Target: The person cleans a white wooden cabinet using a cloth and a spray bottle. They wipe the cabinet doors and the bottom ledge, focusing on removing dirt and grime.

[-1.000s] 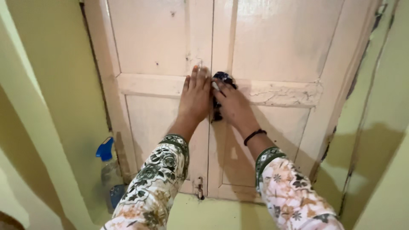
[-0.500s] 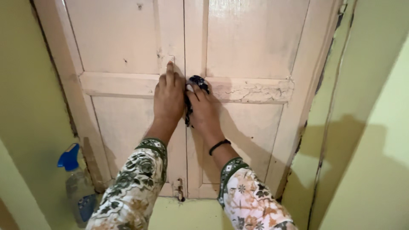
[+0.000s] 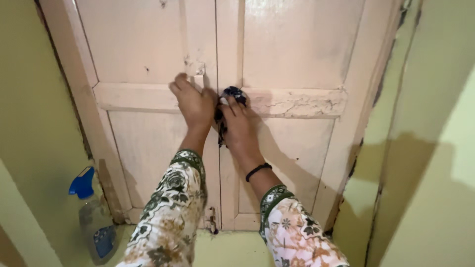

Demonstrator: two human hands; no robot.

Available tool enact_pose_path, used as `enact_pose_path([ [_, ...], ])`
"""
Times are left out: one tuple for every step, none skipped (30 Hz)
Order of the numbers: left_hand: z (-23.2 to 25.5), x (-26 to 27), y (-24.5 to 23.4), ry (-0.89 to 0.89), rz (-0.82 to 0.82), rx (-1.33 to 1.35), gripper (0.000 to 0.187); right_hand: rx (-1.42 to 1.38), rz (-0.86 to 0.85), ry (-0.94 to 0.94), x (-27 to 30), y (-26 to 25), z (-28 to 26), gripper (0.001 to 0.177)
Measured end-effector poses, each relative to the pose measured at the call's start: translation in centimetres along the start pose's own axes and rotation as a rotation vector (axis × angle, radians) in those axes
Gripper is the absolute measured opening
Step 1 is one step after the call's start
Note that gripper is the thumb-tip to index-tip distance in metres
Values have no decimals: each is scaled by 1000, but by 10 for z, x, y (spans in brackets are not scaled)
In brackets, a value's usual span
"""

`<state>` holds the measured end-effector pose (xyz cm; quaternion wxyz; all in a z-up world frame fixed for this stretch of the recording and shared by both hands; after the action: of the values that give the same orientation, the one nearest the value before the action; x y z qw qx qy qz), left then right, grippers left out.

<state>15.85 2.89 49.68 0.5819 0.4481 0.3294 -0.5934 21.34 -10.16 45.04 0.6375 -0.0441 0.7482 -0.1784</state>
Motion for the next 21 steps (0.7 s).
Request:
enact_pose_path([
  [-3,0,-2,35,63,-1,36,-27,-22,20,1,1,1,59],
  [-16,0,4,-57,-7,39,33,-54,-44,41,2,1,2,61],
  [-29,-1,11,-149,-74,83,29,-78,-65,57,2,1,3,63],
  [-41,0,18,-239,-141,127,26,-63,-46,39,2,-1,1,64],
  [-45,-2,20,-216,-163,200,24,-50,-28,23,3,-2,0,64],
  [-50,-3,23,-191,-184,273,22,-38,-10,7,4,-3,-2,64],
  [-55,-3,26,-167,-208,345,21,-37,-18,24,5,-1,-1,62],
  [-62,-2,30,-180,-229,431,21,-36,-25,41,5,1,0,60],
  [-69,-2,35,-189,-253,516,21,-37,-29,60,5,2,2,58],
  [-74,-2,40,-198,-277,602,22,-27,-46,47,4,4,4,57],
  [-77,-1,42,-191,-270,716,18,-26,-60,44,6,5,4,57],
  [-75,2,47,-185,-263,830,15,-25,-73,41,6,5,5,56],
  [-73,1,50,-177,-249,945,13,34,-110,23,4,5,7,54],
  [-76,2,50,-186,-265,833,13,93,-146,5,1,3,8,52],
  [-77,4,50,-192,-268,731,13,161,-183,-27,-7,1,9,50],
  [-79,6,48,-199,-270,628,13,143,-164,-52,-16,-7,8,54],
  [-78,7,49,-201,-278,691,13,127,-145,-79,-28,-21,8,59],
  [-77,9,50,-201,-287,753,13,111,-125,-106,-41,-30,5,64],
  [-75,9,52,-200,-295,819,13,196,-185,-159,-56,-25,-2,66],
  [-72,8,50,-147,-268,822,15,283,-244,-212,-72,-16,-11,67],
  [-69,8,47,-96,-251,821,18,367,-302,-256,-80,-6,-17,69],
])
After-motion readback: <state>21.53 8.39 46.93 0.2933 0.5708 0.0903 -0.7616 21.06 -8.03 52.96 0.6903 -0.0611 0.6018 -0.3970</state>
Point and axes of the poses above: each hand's wrist, its own x-axis away from the middle knuckle, its own y-axis out of the palm, z = x × y, the point moved 8 cm from there along -x, towards the middle knuckle, and after that the axes turned 6 degrees about y, right-handed, at the moved point
